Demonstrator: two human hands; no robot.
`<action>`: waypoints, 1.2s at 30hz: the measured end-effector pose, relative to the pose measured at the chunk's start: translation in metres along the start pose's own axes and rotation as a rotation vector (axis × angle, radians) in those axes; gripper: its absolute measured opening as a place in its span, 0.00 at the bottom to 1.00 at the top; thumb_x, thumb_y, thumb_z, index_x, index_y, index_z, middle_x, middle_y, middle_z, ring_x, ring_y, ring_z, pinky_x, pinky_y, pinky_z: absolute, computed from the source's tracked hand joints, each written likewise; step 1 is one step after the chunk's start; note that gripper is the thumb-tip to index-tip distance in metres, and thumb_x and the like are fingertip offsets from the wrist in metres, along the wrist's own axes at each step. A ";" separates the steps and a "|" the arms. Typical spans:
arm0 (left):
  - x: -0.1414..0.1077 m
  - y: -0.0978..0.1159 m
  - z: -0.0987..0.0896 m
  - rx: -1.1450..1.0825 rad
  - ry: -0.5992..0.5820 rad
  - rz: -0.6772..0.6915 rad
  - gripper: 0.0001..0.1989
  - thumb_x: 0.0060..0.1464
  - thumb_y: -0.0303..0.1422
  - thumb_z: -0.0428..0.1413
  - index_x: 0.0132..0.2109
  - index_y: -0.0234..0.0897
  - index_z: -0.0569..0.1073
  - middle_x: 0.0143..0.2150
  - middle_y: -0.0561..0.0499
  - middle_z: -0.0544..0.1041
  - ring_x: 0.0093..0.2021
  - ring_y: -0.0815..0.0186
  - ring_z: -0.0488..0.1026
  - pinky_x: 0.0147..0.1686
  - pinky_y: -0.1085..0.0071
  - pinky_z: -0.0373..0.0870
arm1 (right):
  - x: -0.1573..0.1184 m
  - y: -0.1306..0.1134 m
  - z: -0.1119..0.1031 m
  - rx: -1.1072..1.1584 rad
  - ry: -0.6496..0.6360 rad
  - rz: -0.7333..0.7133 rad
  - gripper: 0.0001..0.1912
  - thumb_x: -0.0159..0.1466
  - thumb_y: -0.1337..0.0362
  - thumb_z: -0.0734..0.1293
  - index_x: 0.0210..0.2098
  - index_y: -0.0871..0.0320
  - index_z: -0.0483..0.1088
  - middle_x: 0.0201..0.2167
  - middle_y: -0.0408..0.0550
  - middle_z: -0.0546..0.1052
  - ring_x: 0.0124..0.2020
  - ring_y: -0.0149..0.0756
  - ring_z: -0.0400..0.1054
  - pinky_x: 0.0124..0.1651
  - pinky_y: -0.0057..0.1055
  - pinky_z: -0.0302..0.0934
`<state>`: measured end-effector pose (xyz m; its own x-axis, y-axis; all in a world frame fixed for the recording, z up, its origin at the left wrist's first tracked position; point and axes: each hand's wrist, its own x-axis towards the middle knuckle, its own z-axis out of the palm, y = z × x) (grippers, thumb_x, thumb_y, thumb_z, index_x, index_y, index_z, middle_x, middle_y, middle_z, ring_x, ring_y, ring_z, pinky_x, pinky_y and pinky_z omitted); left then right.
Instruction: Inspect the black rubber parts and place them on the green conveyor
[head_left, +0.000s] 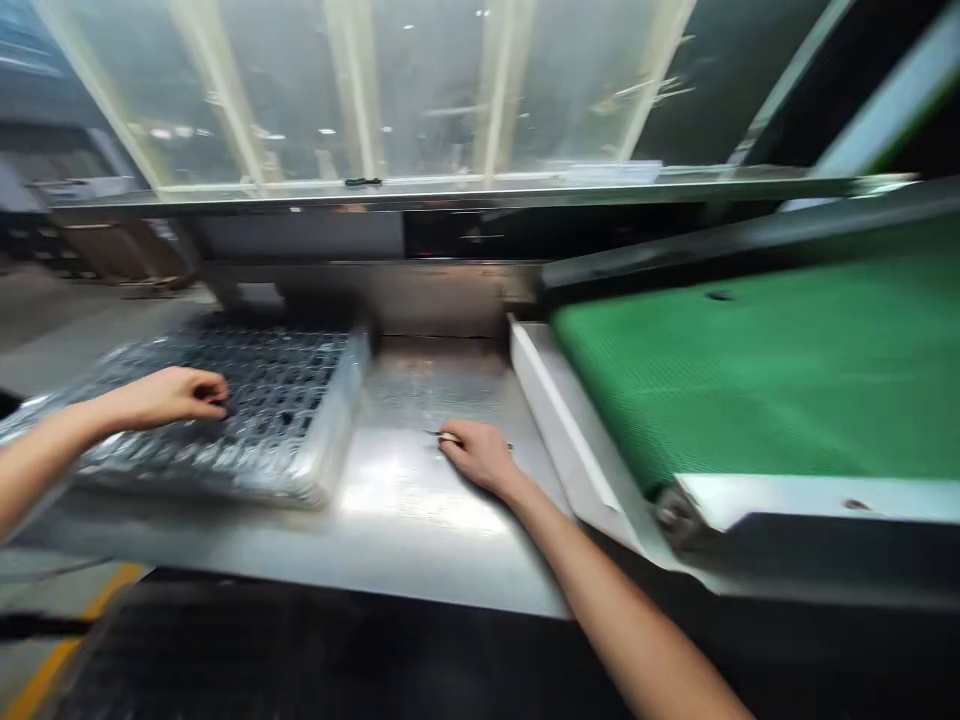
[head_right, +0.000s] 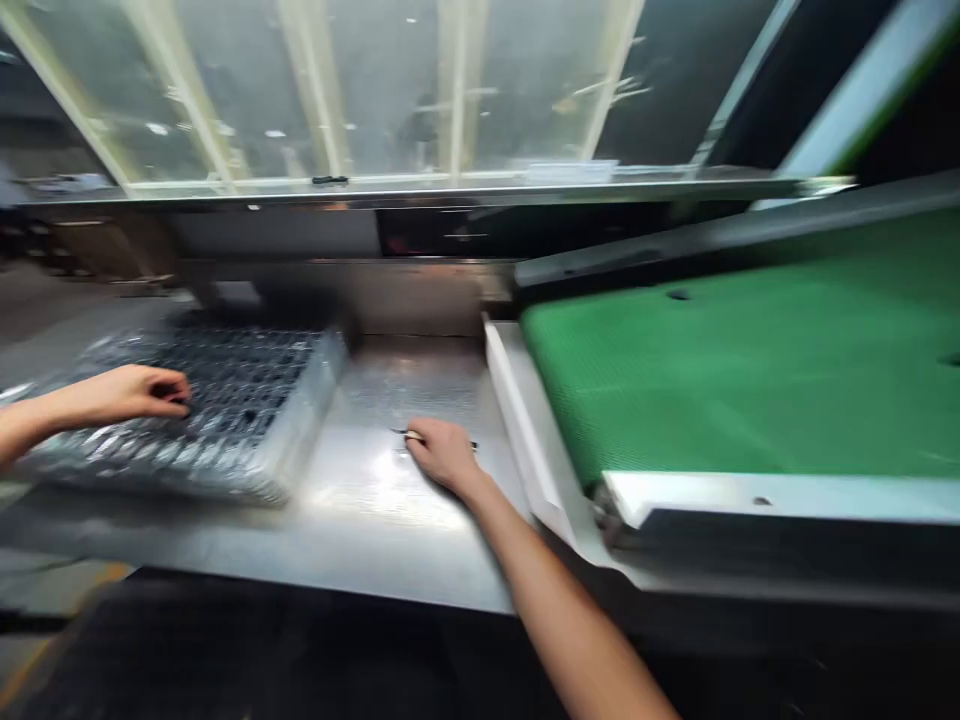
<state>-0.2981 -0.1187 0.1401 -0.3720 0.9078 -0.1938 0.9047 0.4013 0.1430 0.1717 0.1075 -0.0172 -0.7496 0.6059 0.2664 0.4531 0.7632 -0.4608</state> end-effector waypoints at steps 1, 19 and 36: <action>-0.007 0.008 -0.005 -0.011 0.042 -0.010 0.21 0.46 0.59 0.59 0.32 0.47 0.77 0.27 0.57 0.75 0.32 0.62 0.68 0.35 0.68 0.62 | -0.001 0.001 -0.001 0.019 0.000 -0.019 0.16 0.72 0.60 0.59 0.41 0.52 0.79 0.42 0.48 0.84 0.44 0.43 0.75 0.43 0.33 0.56; -0.039 -0.175 -0.011 -0.219 0.803 -0.788 0.17 0.47 0.41 0.73 0.37 0.39 0.76 0.37 0.48 0.81 0.42 0.60 0.72 0.45 0.66 0.66 | 0.015 0.051 0.028 -0.036 -0.052 0.176 0.28 0.62 0.34 0.60 0.44 0.40 0.83 0.36 0.49 0.84 0.32 0.59 0.77 0.30 0.45 0.62; -0.004 -0.183 0.012 -0.421 0.637 -0.648 0.23 0.46 0.47 0.74 0.39 0.36 0.78 0.29 0.51 0.77 0.31 0.64 0.70 0.37 0.63 0.72 | 0.015 0.048 0.022 -0.021 -0.104 0.197 0.25 0.61 0.35 0.63 0.44 0.39 0.82 0.37 0.46 0.85 0.34 0.56 0.79 0.31 0.42 0.66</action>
<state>-0.4602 -0.1971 0.1034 -0.9206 0.3454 0.1822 0.3866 0.7405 0.5497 0.1712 0.1481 -0.0536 -0.6910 0.7180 0.0837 0.6048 0.6377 -0.4770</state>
